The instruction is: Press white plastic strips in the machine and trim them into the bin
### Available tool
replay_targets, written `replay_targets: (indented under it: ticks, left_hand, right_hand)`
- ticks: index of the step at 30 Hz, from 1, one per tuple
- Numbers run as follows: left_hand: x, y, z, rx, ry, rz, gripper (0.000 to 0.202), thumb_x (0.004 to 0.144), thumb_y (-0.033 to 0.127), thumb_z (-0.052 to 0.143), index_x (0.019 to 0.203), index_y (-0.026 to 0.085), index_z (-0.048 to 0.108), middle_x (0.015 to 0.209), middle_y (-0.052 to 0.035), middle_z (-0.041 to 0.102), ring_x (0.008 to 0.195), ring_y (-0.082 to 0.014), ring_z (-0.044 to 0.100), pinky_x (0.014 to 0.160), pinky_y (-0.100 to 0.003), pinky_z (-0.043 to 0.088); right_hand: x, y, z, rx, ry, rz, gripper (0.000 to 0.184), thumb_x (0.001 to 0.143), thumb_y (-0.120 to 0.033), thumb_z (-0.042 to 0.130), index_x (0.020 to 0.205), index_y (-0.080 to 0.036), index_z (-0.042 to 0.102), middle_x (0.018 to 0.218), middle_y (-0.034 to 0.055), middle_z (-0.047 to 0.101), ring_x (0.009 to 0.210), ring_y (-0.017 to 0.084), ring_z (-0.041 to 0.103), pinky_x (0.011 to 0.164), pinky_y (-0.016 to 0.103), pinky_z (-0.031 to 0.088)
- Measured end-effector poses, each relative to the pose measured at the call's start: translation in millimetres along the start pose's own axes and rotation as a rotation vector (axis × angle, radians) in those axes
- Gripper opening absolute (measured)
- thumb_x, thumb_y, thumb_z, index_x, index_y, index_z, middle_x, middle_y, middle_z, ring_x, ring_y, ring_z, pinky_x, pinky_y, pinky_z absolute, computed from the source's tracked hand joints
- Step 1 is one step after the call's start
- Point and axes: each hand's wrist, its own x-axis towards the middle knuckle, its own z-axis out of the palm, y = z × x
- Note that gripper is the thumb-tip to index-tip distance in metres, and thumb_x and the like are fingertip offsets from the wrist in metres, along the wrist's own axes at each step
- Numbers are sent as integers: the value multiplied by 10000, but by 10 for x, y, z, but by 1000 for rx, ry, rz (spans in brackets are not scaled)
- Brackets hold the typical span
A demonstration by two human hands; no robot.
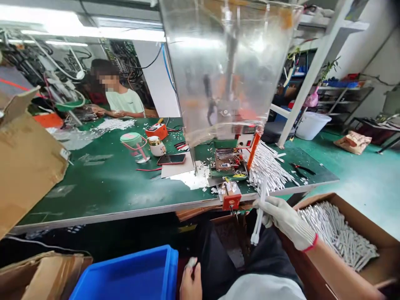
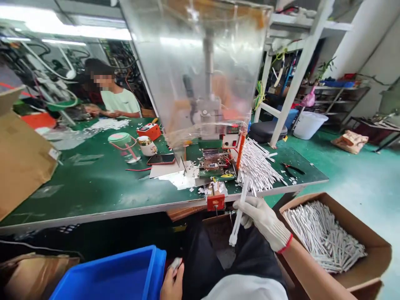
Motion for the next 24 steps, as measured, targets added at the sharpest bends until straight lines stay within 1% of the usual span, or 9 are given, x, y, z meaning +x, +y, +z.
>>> replay_targets:
  ticks: [1,2,4,6,7,9,15,20,24]
  left_hand:
    - [-121,233,25,-30,11,52,355,697,568,708,906,281,695,1011,-96,742,1049,-332,678,921,-429,519]
    - [-248,495,67,-88,-93,98,410,734,581,684,983,256,700,1030,-106,741,1001,-303,691,901,-407,526]
    - [-473,1041,201,-178,-426,165,490,832,604,599,1113,209,666,1000,-116,742,821,-236,704,753,-354,549]
    - [-607,1505,365,-207,-647,202,473,856,610,581,1004,168,657,932,-122,742,682,-187,682,615,-292,522]
    - [-635,1674,442,-183,-675,219,443,842,598,611,900,160,645,881,-115,740,641,-168,670,574,-265,505]
    - [-632,1872,557,-129,-663,209,418,827,572,639,834,154,623,750,-78,719,552,-139,635,508,-233,472]
    - [-567,1868,628,-155,-606,129,401,790,542,678,827,152,593,670,-38,686,494,-127,616,463,-221,471]
    - [-585,1791,658,-189,-589,16,452,750,509,728,989,138,635,684,-23,684,542,-154,663,508,-243,511]
    - [-552,1679,685,-180,-507,16,399,750,507,733,878,142,638,603,-10,653,542,-167,667,516,-246,510]
  right_hand:
    - [35,-20,23,67,-48,-7,495,789,-666,659,930,-192,692,654,50,622,512,150,581,470,257,485]
    - [70,-53,57,123,-98,-14,496,786,-642,677,939,-170,684,661,43,629,516,134,578,469,230,478]
    - [134,-143,131,167,-170,-33,483,785,-606,698,920,-143,673,677,40,641,524,117,578,461,193,469]
    - [194,-231,188,128,-174,-62,459,791,-586,703,879,-137,672,666,37,641,532,111,583,467,178,479]
    - [223,-264,204,108,-167,-73,451,798,-580,699,885,-138,677,668,35,643,541,111,587,474,175,487]
    - [278,-301,214,78,-152,-84,441,815,-576,684,901,-144,687,679,35,649,548,111,592,483,177,500]
    - [410,-232,207,14,-146,-42,411,819,-567,682,864,-159,683,679,35,655,551,134,608,488,215,530]
    - [464,-135,270,-64,-160,-50,394,856,-561,632,849,-170,683,687,38,664,593,150,627,517,216,513]
    - [415,-147,334,-190,-175,-86,377,886,-540,592,827,-183,698,670,8,657,591,140,624,523,206,455]
